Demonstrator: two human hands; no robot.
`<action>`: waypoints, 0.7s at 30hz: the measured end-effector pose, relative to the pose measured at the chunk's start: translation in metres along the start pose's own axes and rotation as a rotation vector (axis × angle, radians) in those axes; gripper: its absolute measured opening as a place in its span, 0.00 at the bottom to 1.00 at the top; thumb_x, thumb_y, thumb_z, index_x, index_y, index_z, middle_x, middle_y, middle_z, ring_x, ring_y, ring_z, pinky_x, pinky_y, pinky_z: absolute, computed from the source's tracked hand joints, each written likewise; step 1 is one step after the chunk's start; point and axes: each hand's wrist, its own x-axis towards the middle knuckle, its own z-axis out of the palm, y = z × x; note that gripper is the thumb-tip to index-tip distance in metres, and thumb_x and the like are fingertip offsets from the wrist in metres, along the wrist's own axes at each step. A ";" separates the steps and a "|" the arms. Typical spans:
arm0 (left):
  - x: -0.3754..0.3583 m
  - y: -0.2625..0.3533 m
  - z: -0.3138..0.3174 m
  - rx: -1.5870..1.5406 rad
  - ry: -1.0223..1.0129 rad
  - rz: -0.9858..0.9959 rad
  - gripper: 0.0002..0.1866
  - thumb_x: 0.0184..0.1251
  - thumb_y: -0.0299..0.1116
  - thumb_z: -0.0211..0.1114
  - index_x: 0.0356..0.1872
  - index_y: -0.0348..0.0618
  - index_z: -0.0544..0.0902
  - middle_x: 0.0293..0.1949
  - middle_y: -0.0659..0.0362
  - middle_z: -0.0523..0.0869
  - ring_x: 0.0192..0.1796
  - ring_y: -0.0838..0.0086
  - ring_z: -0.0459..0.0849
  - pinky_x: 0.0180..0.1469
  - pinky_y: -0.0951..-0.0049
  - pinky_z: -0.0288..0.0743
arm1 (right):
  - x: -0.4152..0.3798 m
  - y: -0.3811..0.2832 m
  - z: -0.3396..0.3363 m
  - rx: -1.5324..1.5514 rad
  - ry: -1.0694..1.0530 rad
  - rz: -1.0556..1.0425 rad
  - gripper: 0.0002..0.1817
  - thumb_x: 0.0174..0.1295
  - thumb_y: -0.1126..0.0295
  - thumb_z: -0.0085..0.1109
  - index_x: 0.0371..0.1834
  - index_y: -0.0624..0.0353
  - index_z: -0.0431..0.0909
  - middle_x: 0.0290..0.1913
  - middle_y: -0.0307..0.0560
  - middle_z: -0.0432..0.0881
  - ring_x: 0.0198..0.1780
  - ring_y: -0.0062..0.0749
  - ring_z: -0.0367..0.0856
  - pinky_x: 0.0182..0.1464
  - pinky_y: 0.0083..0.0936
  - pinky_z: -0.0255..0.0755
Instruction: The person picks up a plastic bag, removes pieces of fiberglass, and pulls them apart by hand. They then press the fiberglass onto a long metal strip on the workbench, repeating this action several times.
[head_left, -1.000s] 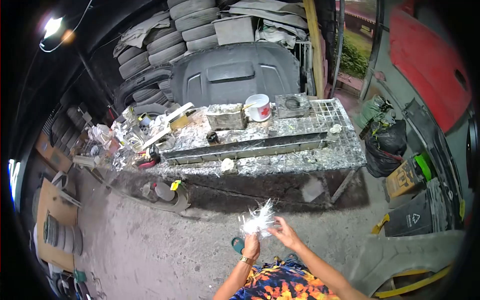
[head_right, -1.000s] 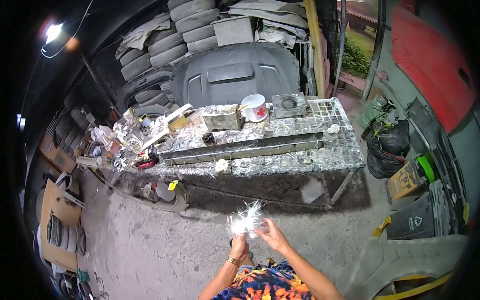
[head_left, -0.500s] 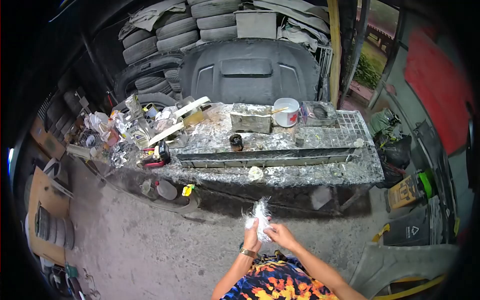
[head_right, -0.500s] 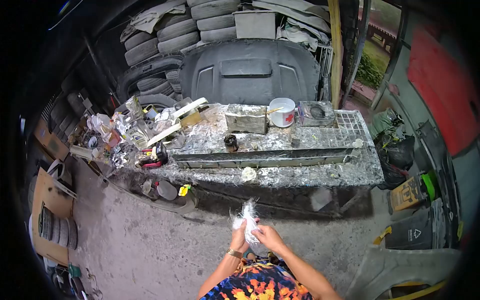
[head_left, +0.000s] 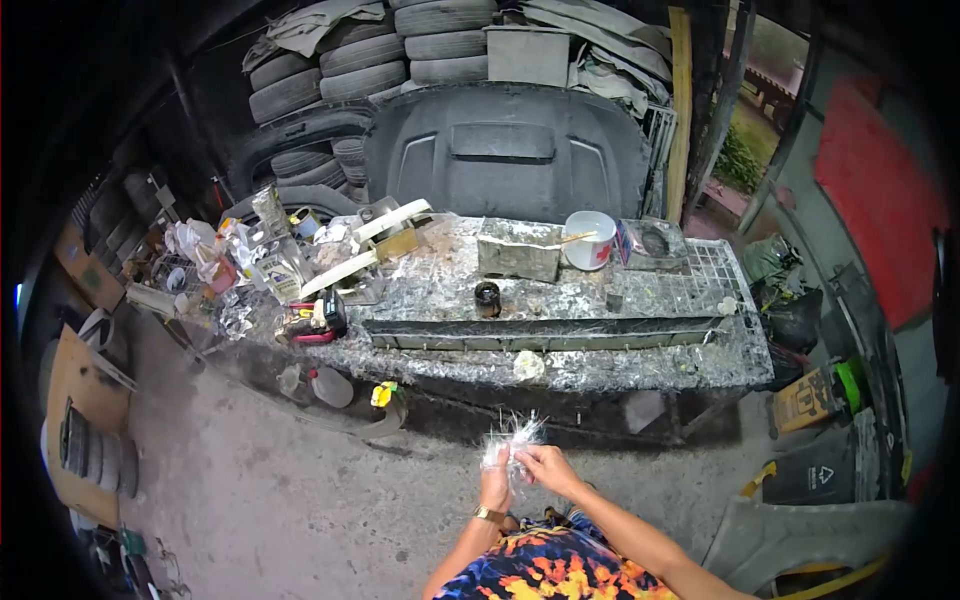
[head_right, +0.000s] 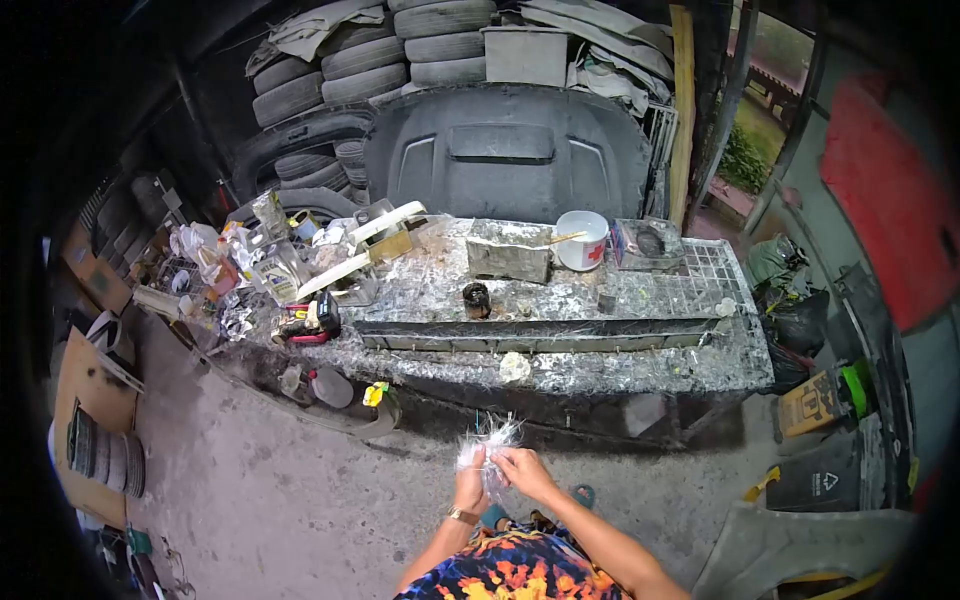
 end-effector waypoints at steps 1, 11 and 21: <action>0.005 -0.001 0.003 -0.018 0.083 0.104 0.11 0.71 0.38 0.57 0.41 0.40 0.79 0.38 0.58 0.84 0.34 0.72 0.83 0.33 0.70 0.77 | 0.000 0.002 0.005 -0.177 -0.012 -0.084 0.16 0.68 0.62 0.54 0.27 0.62 0.78 0.19 0.38 0.79 0.21 0.17 0.75 0.25 0.20 0.69; 0.005 0.004 0.020 0.022 0.060 0.170 0.12 0.70 0.39 0.59 0.43 0.40 0.80 0.40 0.61 0.82 0.40 0.76 0.79 0.42 0.74 0.73 | 0.023 -0.026 -0.020 -0.273 -0.192 -0.172 0.17 0.67 0.60 0.52 0.28 0.62 0.77 0.20 0.43 0.80 0.21 0.23 0.77 0.27 0.26 0.72; 0.013 -0.007 0.064 0.025 0.042 0.239 0.12 0.70 0.39 0.59 0.46 0.42 0.80 0.45 0.61 0.83 0.45 0.75 0.80 0.50 0.73 0.73 | 0.035 -0.006 -0.053 -0.234 -0.006 -0.288 0.20 0.63 0.61 0.59 0.21 0.65 0.66 0.18 0.51 0.69 0.19 0.33 0.64 0.25 0.36 0.61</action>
